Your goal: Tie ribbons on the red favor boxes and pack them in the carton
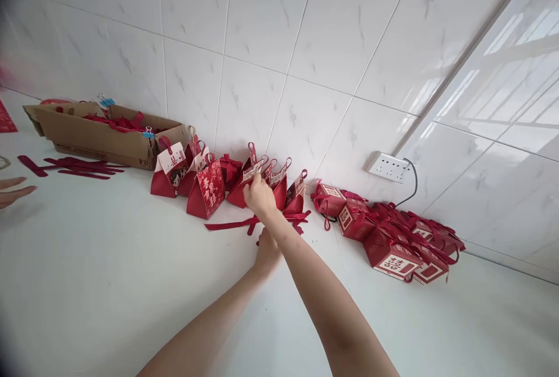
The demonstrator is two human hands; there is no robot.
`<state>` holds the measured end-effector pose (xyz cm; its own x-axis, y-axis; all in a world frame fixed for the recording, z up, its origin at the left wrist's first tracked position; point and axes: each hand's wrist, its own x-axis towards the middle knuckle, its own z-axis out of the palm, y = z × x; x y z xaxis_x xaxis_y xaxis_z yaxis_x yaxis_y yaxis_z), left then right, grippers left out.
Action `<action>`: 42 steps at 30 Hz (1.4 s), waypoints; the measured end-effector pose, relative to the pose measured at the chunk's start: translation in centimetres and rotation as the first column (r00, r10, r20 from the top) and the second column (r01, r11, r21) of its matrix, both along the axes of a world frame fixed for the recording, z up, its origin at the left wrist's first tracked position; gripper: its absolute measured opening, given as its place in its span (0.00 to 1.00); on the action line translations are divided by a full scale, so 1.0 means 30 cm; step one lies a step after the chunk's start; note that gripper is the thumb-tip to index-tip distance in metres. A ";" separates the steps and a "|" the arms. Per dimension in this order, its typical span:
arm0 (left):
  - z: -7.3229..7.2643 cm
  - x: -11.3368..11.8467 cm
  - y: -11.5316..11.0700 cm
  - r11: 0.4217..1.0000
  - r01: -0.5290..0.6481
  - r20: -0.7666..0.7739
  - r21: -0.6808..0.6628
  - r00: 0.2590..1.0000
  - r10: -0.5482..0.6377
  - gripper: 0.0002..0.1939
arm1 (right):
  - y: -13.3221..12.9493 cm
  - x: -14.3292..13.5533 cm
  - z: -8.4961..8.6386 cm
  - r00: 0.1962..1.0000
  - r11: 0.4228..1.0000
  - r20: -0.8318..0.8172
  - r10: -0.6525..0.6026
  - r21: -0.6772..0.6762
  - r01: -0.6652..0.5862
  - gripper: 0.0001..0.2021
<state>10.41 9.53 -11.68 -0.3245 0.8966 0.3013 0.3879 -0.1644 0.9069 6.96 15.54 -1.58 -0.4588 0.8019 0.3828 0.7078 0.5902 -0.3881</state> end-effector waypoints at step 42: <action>0.038 0.069 -0.056 0.895 0.396 -0.043 0.203 0.917 -0.396 0.18 | -0.229 0.764 -0.208 0.594 0.997 -0.804 -0.011 0.037 0.069 0.07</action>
